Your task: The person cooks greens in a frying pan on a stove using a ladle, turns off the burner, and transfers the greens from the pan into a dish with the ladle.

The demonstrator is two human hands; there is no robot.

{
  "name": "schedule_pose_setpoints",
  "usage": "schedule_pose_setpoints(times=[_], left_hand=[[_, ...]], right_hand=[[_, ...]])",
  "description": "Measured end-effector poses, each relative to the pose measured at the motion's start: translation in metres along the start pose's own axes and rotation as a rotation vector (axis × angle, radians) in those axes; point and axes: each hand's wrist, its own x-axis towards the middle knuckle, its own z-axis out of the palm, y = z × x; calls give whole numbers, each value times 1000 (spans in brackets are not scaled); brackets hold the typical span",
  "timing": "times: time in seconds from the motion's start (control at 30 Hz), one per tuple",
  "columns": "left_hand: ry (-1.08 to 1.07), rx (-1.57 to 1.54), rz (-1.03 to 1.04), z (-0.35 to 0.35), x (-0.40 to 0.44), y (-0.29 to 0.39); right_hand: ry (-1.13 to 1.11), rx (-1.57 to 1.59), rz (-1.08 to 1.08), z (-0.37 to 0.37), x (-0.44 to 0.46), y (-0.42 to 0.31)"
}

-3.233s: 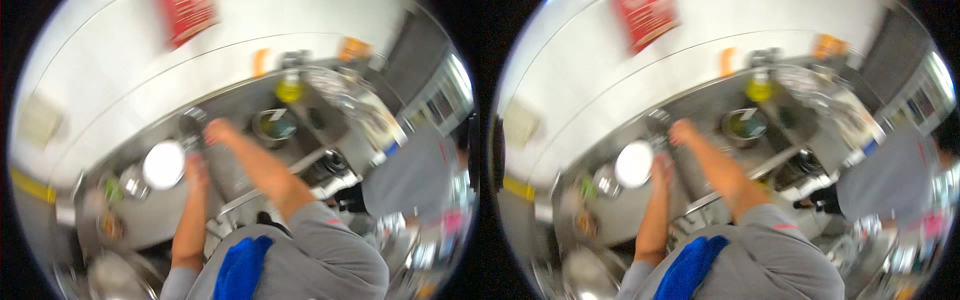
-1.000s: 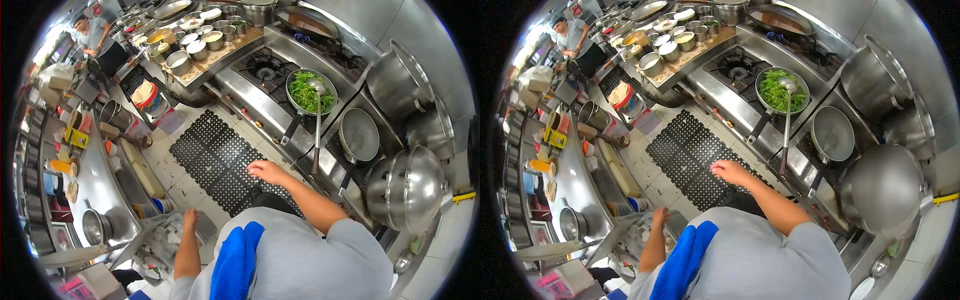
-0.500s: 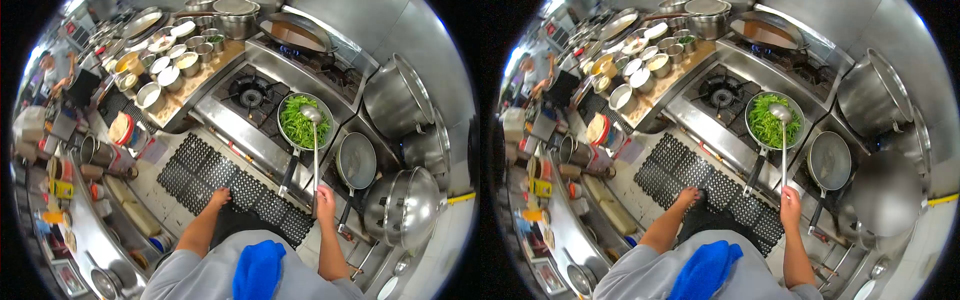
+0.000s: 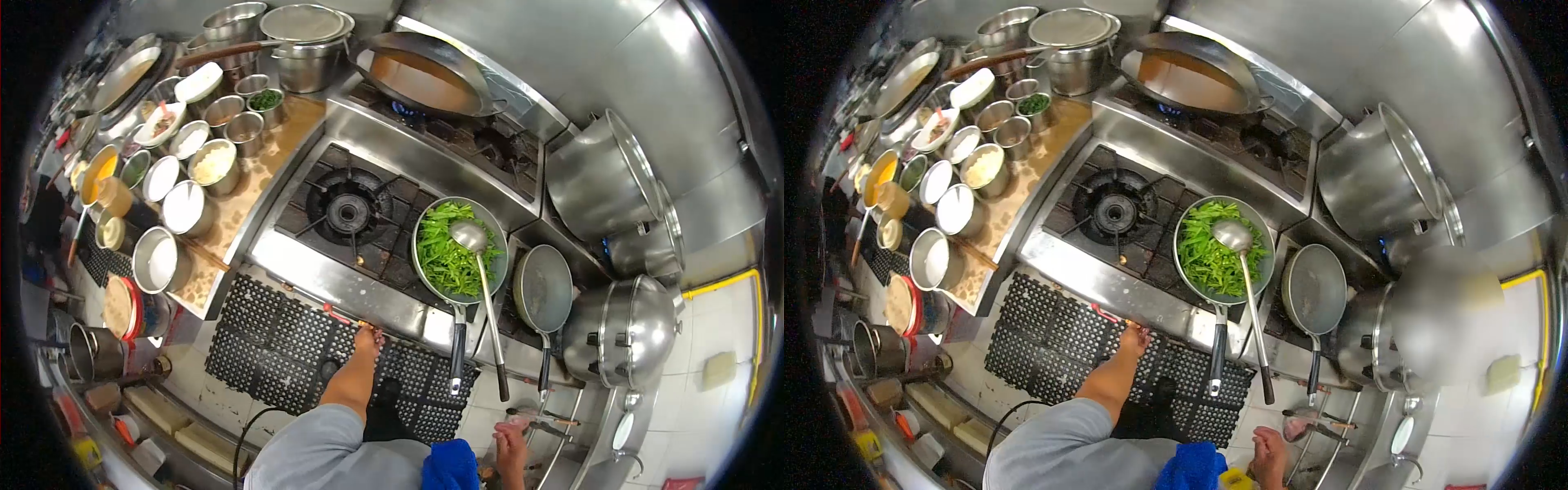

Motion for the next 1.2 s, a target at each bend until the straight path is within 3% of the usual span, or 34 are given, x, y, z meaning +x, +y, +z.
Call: schedule_pose_setpoints(times=[0.03,0.13,0.27,0.33,0.47,0.53,0.57,0.67,0.7,0.77,0.83,0.93,1.03,1.13,1.2], left_hand=[[77,-48,-16,8,-5,0],[-20,-142,-46,-6,29,-11],[85,-217,-90,10,12,4],[31,-212,-91,11,1,15],[105,-141,-242,5,-1,32],[-40,-47,-349,0,5,40],[110,86,-360,14,-7,49],[105,233,-290,8,-12,54],[-81,208,-175,-23,31,32],[-35,250,-181,-23,24,34],[80,176,-215,-18,19,32],[-29,151,-141,-21,27,21],[122,32,-128,-3,5,25],[101,34,-114,-6,6,24],[153,21,-129,-8,15,19]], right_hand=[[-9,181,139,7,-8,5],[-57,144,132,12,-14,1],[-38,184,182,22,-18,0],[-64,172,193,20,-13,-11],[-133,146,194,17,4,-24],[-160,125,131,23,14,-13],[-172,105,92,25,19,-8],[-267,5,90,23,47,-15],[-301,-14,85,22,56,-22],[-228,-43,-73,19,72,-37],[-237,-72,-88,16,84,-35],[-227,-129,-155,11,98,-23],[-222,-174,-65,8,102,-33],[-245,-139,78,12,100,-46],[-262,-172,36,13,98,-30]])
